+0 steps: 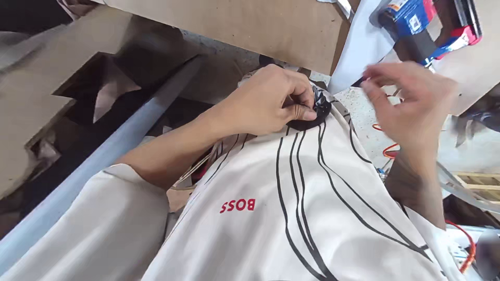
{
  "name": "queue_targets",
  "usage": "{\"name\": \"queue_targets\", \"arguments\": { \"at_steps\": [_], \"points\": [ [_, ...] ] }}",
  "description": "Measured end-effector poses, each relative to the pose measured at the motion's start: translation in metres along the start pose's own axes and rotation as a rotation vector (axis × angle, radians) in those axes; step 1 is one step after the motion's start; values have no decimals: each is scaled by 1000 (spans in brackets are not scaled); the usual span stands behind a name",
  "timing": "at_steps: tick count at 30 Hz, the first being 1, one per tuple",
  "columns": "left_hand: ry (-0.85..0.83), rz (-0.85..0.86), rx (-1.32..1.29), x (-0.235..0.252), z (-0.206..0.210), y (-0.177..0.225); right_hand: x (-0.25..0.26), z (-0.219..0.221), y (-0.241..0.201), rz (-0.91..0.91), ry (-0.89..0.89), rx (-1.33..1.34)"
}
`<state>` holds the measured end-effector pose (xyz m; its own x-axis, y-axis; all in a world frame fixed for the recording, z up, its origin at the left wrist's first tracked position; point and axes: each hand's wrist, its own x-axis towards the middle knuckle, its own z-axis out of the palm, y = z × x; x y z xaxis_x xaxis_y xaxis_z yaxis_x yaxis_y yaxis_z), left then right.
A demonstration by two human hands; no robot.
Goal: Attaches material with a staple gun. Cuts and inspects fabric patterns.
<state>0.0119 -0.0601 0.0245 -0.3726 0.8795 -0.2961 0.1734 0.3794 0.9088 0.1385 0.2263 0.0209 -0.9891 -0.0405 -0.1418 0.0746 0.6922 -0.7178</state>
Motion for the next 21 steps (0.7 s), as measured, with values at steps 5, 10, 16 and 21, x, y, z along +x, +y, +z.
{"name": "queue_targets", "arguments": {
  "at_steps": [5,10,16,21],
  "points": [
    [-33,2,216,12,10,-2,10,-2,15,120,11,-248],
    [-175,-32,321,27,13,11,45,-8,115,449,-88,-470],
    [-257,-31,365,32,13,16,82,-52,152,340,-336,-433],
    [-248,-48,340,33,17,17,78,-137,80,633,-473,-3]
  ]
}}
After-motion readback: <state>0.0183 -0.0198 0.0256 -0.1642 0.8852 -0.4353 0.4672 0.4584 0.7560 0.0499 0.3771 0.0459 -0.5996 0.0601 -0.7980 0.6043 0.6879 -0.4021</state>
